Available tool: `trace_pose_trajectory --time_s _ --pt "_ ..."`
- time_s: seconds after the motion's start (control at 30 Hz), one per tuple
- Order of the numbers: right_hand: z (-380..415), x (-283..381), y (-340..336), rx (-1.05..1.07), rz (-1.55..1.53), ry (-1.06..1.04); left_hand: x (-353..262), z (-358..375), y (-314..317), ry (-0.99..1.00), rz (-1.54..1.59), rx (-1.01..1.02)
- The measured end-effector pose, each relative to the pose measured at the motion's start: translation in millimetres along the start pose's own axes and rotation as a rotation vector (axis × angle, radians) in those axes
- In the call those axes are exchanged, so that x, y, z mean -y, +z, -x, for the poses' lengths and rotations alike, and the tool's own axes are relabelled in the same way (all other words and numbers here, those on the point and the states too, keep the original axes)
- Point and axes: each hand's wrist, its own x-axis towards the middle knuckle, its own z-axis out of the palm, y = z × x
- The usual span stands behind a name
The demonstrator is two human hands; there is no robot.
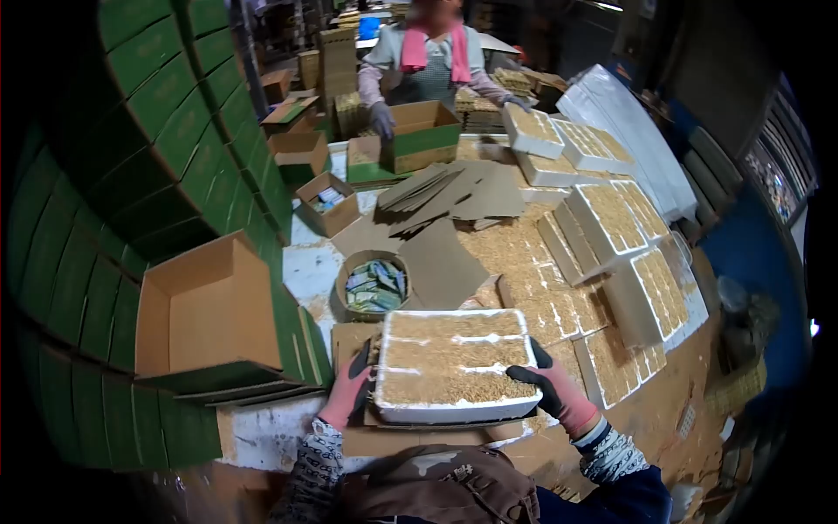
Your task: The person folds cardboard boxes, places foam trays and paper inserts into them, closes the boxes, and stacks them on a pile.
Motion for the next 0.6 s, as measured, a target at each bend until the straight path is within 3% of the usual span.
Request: trace_pose_trajectory --time_s 0.03,0.07,0.1,0.17,0.23,0.27,0.3,0.33,0.37,0.4,0.47,0.5,0.57,0.6 --pt "-3 -15 -3 -0.048 0.180 -0.051 7 4 3 -0.092 -0.021 -0.086" --pt "-5 -28 -3 -0.062 0.203 -0.216 17 4 3 0.003 -0.175 -0.069" --pt "4 -14 -3 -0.064 0.263 0.265 29 1 4 0.066 -0.166 0.019" --pt "-3 -60 -10 -0.042 0.486 -0.006 -19 16 22 0.110 -0.276 0.089" --pt "-7 -67 -8 -0.044 0.927 -0.018 7 -20 14 0.103 0.229 -0.202" --pt "-10 -80 -9 -0.051 1.105 -0.144 17 -55 3 0.117 0.071 -0.191" --pt "-13 -91 -7 -0.057 1.277 -0.273 -3 -83 6 0.387 -0.377 -0.207" --pt "-15 -90 0 -0.037 1.593 -0.340 -22 -99 22 0.515 -0.783 -0.393" --pt "-20 -84 12 -0.014 1.757 -0.224 -32 -123 24 0.543 -0.851 -0.294" --pt "-28 -98 13 0.052 1.788 -0.174 -16 -160 19 0.704 -1.159 -0.338" --pt "-46 -105 19 0.153 1.853 0.017 4 -192 15 0.740 -1.296 -0.243" --pt "-58 -94 5 0.323 1.680 -0.086 9 -208 14 0.770 -1.438 -0.156" --pt "-86 -23 3 0.314 1.450 -0.083 9 -221 16 0.731 -1.502 -0.139" --pt "-95 31 13 0.163 1.193 0.012 -4 -216 20 0.602 -1.472 -0.114"
